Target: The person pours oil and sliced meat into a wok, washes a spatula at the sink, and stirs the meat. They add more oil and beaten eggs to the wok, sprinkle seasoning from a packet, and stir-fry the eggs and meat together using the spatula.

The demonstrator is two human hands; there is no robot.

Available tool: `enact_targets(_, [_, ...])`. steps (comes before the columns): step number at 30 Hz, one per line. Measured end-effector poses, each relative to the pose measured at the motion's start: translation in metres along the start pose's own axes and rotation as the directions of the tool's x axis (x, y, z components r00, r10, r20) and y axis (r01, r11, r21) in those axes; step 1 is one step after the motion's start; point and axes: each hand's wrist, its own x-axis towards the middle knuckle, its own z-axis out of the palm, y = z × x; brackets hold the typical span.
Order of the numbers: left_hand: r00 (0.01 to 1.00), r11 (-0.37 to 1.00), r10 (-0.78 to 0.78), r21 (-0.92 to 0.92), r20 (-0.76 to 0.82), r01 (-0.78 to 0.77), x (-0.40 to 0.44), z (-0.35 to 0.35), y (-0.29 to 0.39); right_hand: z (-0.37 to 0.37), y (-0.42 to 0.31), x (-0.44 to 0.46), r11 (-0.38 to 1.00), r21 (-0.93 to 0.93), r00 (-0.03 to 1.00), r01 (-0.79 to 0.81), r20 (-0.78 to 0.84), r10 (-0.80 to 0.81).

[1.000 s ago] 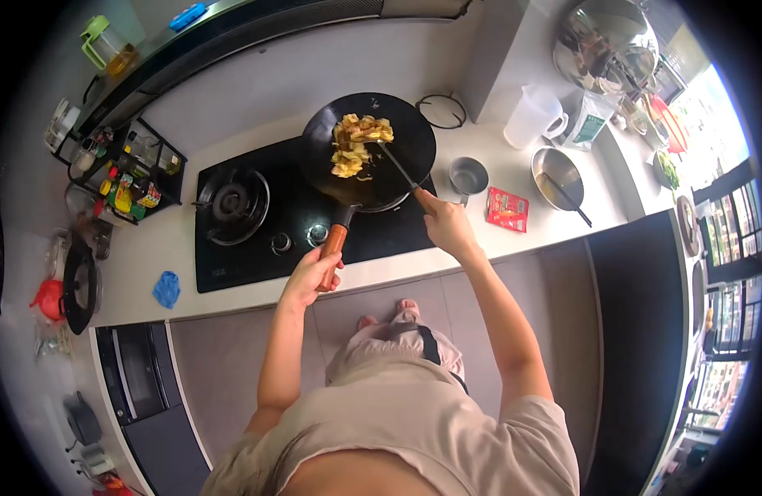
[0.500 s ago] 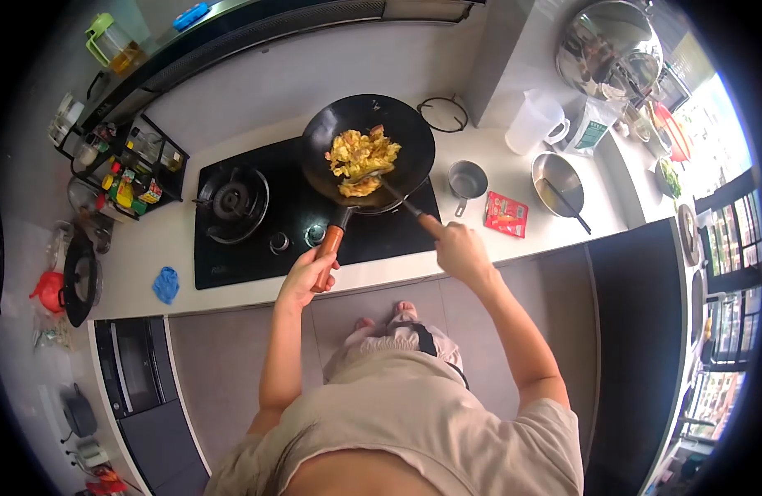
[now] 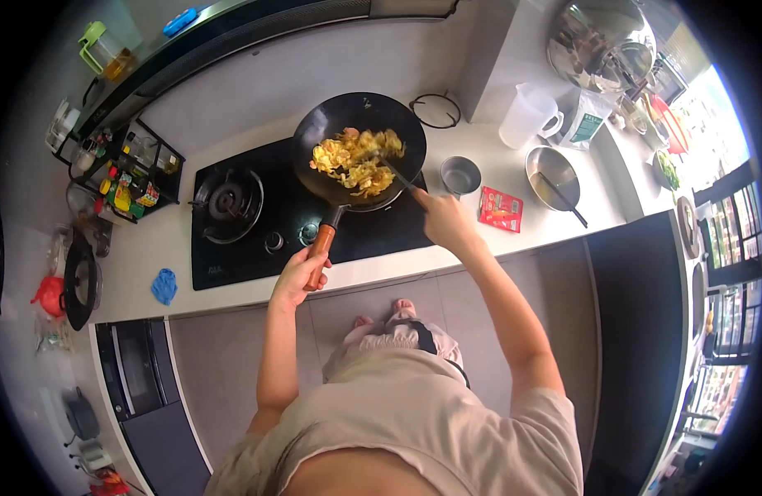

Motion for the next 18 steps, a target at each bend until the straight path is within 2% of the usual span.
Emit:
enact_targets(2, [1.000, 1.000, 0.004, -0.010, 0.004, -0.004, 0.001, 0.000, -0.001, 0.023, -0.011, 0.017, 0.999, -0.013, 0.999, -0.029, -0.023, 0.029])
enact_targets(4, [1.000, 1.000, -0.007, -0.006, -0.009, 0.007, 0.000, -0.001, 0.000, 0.029, -0.021, 0.016, 0.998, 0.040, 0.999, 0.047, 0.004, -0.048])
enact_targets(6, [1.000, 1.000, -0.006, -0.003, -0.008, 0.006, 0.001, 0.001, 0.002, -0.009, -0.034, -0.001, 1.000, -0.017, 0.991, -0.010, 0.132, 0.013])
enact_targets(8, [1.000, 1.000, 0.005, 0.003, -0.004, -0.004, 0.000, 0.001, 0.003, -0.051, -0.025, -0.020, 0.998, 0.054, 0.993, 0.038, 0.110, -0.044])
enact_targets(13, [1.000, 1.000, -0.004, 0.005, -0.005, 0.004, 0.001, 0.000, 0.003, -0.137, -0.035, -0.055, 0.968, -0.252, 0.973, 0.010, 0.225, 0.048])
enact_targets(16, [1.000, 1.000, -0.001, 0.009, -0.009, 0.001, 0.002, 0.000, 0.002, -0.088, -0.011, -0.037, 0.969, -0.231, 0.977, 0.084, 0.209, -0.035])
enact_targets(18, [1.000, 1.000, 0.004, 0.000, -0.001, -0.004, 0.002, 0.000, 0.000, -0.045, -0.022, -0.014, 0.988, -0.155, 0.993, 0.009, 0.115, 0.009])
